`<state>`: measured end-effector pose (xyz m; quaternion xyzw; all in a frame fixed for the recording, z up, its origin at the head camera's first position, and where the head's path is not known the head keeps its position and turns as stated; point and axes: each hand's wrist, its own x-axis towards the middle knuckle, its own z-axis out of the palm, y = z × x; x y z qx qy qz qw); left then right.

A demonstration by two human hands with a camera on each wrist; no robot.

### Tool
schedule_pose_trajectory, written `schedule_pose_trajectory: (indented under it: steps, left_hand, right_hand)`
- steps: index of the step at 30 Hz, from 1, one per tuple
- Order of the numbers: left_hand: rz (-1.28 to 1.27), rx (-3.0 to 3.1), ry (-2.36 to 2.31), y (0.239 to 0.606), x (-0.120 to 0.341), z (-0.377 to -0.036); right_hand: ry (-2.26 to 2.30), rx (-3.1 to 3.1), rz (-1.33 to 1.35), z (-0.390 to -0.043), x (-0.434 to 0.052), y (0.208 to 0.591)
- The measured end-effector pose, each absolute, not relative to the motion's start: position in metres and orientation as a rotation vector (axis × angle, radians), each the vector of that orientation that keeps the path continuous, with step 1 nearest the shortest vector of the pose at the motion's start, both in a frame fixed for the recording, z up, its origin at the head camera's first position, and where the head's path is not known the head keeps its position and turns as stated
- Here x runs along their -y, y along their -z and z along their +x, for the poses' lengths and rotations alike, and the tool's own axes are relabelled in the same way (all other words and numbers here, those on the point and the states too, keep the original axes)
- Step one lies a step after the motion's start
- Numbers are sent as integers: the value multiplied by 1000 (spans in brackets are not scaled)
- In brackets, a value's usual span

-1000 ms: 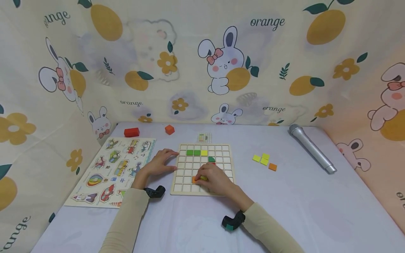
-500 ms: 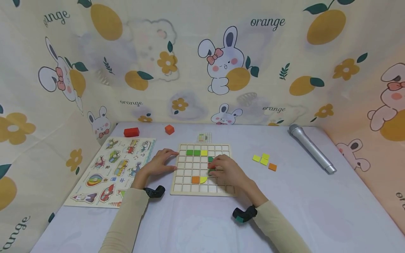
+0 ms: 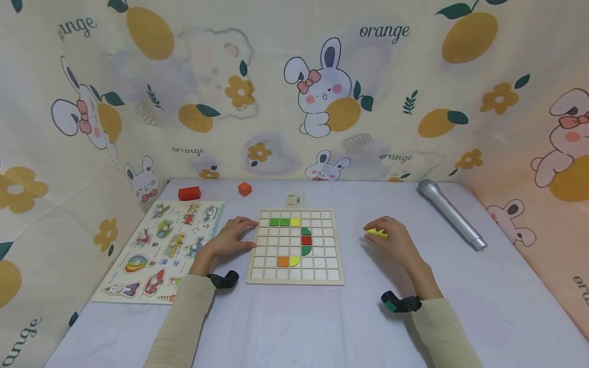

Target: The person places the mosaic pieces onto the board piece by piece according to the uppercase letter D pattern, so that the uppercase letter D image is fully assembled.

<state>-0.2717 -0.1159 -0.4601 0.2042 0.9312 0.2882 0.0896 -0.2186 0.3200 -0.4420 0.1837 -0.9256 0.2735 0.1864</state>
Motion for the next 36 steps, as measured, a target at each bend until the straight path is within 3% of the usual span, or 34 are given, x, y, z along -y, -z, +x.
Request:
schedule_pose_trajectory:
  steps: [14, 30, 36]
  left_hand:
    - [612, -2763, -883, 460, 117, -272]
    - [627, -2749, -883, 459, 117, -271]
    - [635, -2756, -867, 459, 118, -271]
  right_hand:
    - [-839, 2875, 141, -208, -371, 453]
    - [-754, 2937, 221, -207, -379, 456]
    - [-786, 2890, 279, -210, -361, 445]
